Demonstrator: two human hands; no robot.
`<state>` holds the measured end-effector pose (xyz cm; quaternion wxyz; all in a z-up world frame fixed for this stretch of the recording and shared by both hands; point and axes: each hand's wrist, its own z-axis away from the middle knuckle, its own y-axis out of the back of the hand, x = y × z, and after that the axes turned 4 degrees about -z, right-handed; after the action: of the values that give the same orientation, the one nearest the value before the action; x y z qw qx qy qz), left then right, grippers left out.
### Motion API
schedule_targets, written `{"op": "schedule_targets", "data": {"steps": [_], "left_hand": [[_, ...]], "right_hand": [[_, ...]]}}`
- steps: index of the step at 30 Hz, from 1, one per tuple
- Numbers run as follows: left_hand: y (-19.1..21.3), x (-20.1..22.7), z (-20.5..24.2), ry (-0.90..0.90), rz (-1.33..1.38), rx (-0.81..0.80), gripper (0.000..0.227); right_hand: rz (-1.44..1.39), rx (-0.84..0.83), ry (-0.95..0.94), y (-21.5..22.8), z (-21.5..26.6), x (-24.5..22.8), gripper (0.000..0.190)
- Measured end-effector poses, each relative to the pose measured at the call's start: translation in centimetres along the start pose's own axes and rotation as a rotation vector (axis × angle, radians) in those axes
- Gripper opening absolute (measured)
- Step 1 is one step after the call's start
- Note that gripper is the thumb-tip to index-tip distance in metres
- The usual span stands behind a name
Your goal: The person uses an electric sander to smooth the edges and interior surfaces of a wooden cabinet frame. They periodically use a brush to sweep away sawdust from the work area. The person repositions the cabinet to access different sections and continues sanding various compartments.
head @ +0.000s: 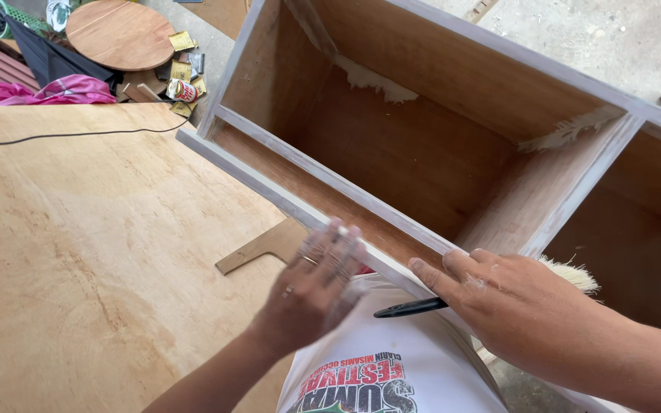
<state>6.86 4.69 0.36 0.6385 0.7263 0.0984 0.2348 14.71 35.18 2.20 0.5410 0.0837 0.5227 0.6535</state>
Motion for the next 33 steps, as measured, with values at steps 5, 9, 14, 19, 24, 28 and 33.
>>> {"op": "schedule_targets", "data": {"steps": [5, 9, 14, 19, 24, 28, 33], "left_hand": [[0.3, 1.1, -0.3, -0.093, 0.056, 0.093, 0.04], [-0.2, -1.8, 1.0, -0.056, -0.012, 0.062, 0.047], [1.0, -6.1, 2.3, -0.01, -0.134, 0.103, 0.053], [2.6, -9.0, 2.6, 0.182, -0.211, 0.152, 0.054], [0.9, -5.8, 0.4, 0.037, -0.061, 0.112, 0.06], [0.4, -0.5, -1.6, -0.171, 0.297, 0.038, 0.03], [1.1, 6.6, -4.5, -0.239, 0.457, 0.172, 0.047]], "right_hand": [[0.012, 0.026, 0.065, 0.6, -0.2, -0.1, 0.073], [0.011, 0.004, 0.032, 1.2, -0.1, -0.6, 0.076], [0.053, 0.123, -0.03, 1.4, 0.2, -2.0, 0.076], [-0.019, 0.411, -0.189, 1.9, 1.2, -4.7, 0.034], [-0.018, 0.678, -0.358, 1.9, 3.5, -9.1, 0.04], [0.013, 0.891, -0.482, -0.3, 5.9, -11.5, 0.037], [-0.16, 1.087, -0.466, -2.9, 9.9, -13.8, 0.04]]}}
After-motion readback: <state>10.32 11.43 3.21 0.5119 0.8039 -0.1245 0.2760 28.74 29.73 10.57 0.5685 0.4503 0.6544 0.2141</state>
